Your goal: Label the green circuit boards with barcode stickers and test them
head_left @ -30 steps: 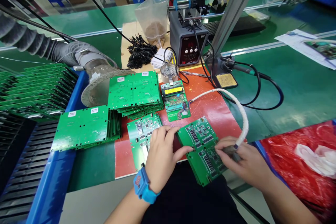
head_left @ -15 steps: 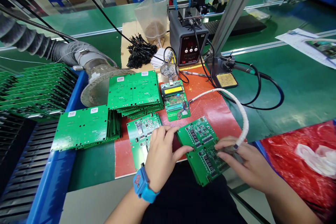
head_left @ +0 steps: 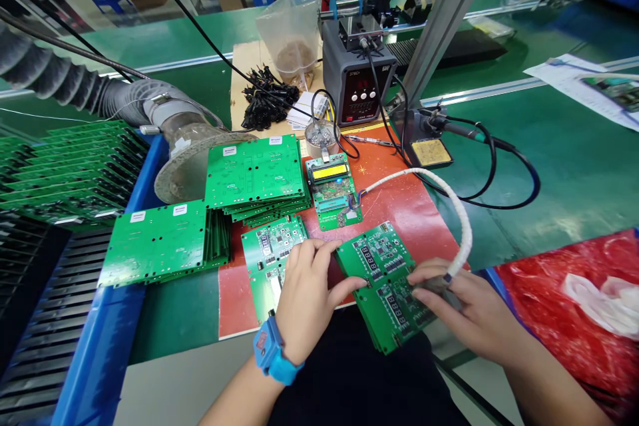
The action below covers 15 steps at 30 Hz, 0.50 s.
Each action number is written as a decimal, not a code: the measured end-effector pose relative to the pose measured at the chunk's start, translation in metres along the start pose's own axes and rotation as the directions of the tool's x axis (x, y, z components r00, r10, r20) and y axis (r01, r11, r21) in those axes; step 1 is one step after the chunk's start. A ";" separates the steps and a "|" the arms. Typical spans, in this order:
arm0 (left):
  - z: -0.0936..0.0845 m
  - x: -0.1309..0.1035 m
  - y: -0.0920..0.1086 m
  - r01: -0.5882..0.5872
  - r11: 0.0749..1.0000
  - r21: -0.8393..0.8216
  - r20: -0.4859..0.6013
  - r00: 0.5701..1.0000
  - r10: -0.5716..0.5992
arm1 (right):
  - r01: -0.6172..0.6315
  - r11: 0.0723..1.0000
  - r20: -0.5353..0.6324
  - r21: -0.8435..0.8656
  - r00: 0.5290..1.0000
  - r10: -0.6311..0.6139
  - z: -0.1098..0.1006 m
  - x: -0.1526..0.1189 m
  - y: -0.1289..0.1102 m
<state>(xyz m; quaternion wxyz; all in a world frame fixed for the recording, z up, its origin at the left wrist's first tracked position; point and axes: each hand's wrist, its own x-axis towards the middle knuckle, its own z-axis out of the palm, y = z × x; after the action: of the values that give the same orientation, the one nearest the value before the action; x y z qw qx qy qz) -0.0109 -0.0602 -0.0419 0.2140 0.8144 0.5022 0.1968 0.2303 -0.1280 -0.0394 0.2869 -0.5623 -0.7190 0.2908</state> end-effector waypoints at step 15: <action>0.000 0.000 0.000 -0.001 1.000 -0.006 0.009 1.000 0.001 | -0.011 1.000 -0.008 -0.010 1.000 0.011 0.001 0.000 0.001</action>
<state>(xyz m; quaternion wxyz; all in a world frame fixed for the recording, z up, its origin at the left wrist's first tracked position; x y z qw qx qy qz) -0.0107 -0.0600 -0.0415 0.2189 0.8148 0.5002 0.1947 0.2305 -0.1281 -0.0405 0.2852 -0.5689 -0.7162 0.2864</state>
